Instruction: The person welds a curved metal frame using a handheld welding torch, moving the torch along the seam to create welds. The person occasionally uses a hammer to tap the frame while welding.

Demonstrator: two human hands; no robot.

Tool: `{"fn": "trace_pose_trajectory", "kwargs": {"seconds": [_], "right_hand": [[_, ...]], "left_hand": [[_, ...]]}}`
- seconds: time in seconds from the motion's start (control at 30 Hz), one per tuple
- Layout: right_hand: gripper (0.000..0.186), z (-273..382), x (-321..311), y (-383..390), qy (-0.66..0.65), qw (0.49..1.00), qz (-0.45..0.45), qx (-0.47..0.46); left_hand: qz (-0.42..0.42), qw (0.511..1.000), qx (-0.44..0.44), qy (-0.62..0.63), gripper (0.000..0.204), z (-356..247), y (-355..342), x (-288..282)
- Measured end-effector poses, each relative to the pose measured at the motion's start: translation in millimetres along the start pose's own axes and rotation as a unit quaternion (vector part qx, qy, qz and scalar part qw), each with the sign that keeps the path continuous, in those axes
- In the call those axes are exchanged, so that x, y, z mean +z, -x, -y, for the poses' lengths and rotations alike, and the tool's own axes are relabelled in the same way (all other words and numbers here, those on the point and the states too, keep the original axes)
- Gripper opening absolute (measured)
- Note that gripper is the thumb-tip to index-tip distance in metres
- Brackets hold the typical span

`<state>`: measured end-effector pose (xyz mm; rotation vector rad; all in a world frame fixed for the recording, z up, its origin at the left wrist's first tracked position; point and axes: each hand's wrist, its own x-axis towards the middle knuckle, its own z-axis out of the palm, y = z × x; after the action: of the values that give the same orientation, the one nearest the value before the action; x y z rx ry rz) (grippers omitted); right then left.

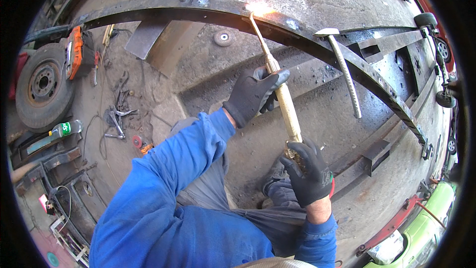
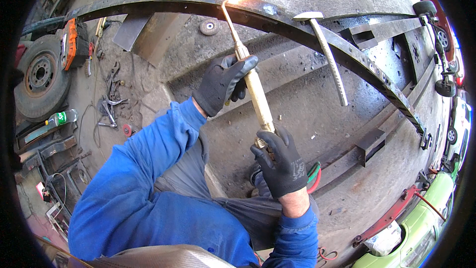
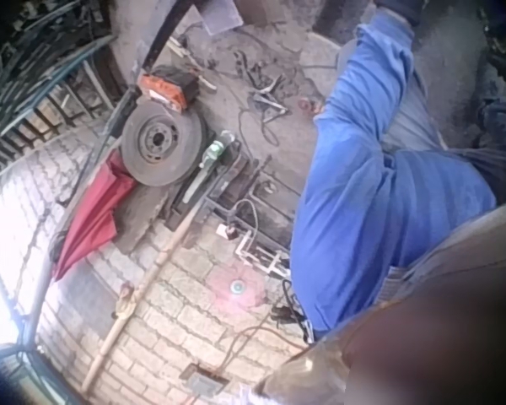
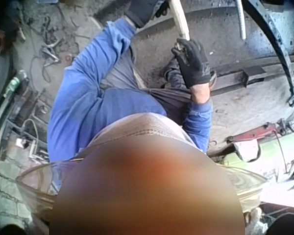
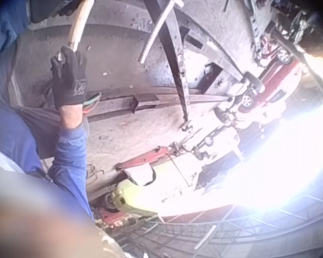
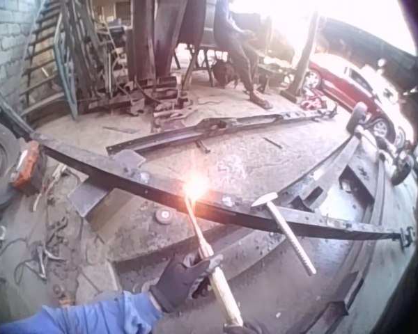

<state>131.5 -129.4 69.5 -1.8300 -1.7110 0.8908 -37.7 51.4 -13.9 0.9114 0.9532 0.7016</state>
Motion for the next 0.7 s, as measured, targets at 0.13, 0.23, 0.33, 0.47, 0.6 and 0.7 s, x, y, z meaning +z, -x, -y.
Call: {"fn": "trace_pose_trajectory", "kwargs": {"seconds": [0.13,0.23,0.33,0.47,0.6,0.7], "right_hand": [[0.04,0.8,0.0,-0.5,0.006,1.0,0.0,-0.003],[0.041,1.9,-0.4,-0.6,0.003,1.0,0.001,0.001],[0.04,3.6,-1.2,-0.6,-0.002,1.0,0.005,0.012],[0.04,5.2,-1.5,-0.3,-0.009,1.0,0.009,0.02],[0.041,4.8,-0.8,0.4,-0.002,1.0,0.006,0.017],[0.043,3.0,0.1,0.1,0.028,1.0,-0.008,-0.008]], "left_hand": [[-0.002,1.0,0.0,0.01,0.048,1.8,-0.8,-0.7],[0.0,1.0,0.009,0.014,0.048,2.2,-0.3,-1.0],[-0.002,1.0,0.008,0.004,0.048,1.7,-0.8,-1.5],[0.004,1.0,0.02,0.011,0.047,2.2,-0.9,-2.1],[0.007,1.0,0.019,0.012,0.047,2.2,-0.4,-2.5],[0.008,1.0,0.014,0.012,0.047,1.0,-0.2,-1.7]]}}
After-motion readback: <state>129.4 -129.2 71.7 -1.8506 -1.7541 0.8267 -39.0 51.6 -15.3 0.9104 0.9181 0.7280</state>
